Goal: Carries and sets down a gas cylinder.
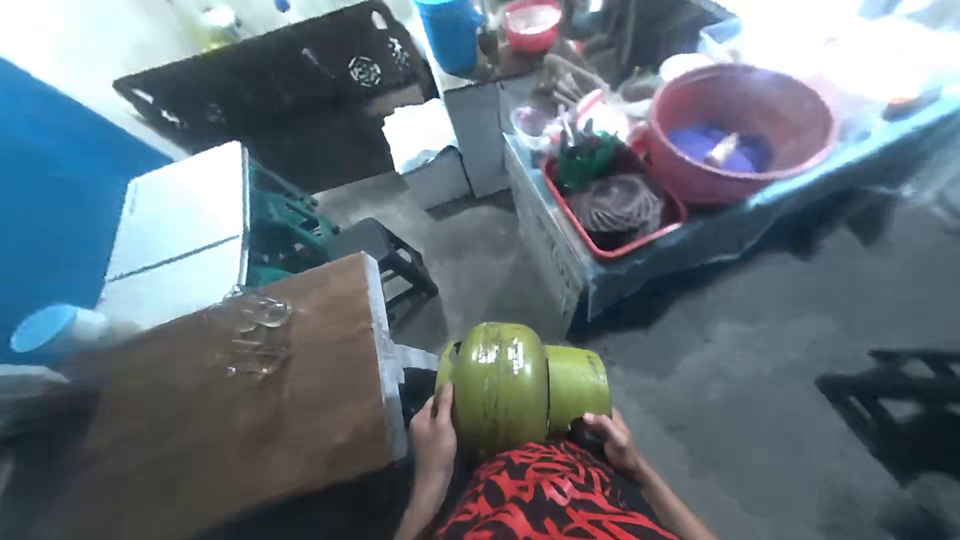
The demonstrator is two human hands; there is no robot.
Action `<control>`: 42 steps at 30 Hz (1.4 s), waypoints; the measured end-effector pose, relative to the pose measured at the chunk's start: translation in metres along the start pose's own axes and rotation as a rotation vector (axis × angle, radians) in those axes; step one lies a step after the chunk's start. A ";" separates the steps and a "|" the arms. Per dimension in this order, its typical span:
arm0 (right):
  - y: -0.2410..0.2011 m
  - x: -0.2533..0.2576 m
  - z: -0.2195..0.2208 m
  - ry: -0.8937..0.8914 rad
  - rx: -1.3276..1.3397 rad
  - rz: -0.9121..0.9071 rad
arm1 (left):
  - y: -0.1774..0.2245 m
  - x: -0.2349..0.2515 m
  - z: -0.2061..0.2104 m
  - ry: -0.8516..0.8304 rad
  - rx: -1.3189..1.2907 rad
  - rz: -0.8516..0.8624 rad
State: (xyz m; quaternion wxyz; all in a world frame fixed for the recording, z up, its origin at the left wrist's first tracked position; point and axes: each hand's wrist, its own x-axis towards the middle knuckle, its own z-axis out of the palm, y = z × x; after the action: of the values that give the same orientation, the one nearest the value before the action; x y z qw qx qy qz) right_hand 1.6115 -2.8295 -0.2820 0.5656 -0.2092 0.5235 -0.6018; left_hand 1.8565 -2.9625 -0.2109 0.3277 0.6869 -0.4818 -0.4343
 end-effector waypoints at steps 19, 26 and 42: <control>-0.172 0.545 0.226 -0.060 -0.299 0.165 | 0.196 0.533 0.025 0.079 -0.016 -0.192; -0.218 0.727 0.241 0.093 -0.151 0.188 | 0.275 0.729 0.114 -0.033 0.073 -0.080; -0.493 0.961 0.167 0.665 -0.066 0.026 | 0.551 0.977 0.424 -0.703 -0.174 -0.093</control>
State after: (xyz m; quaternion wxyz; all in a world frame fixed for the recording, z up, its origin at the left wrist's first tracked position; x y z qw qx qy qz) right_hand 1.2628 -3.8532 -0.1211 0.3645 -0.0128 0.7011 -0.6127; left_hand 1.4164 -4.0774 -0.1795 0.1795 0.4862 -0.4946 -0.6977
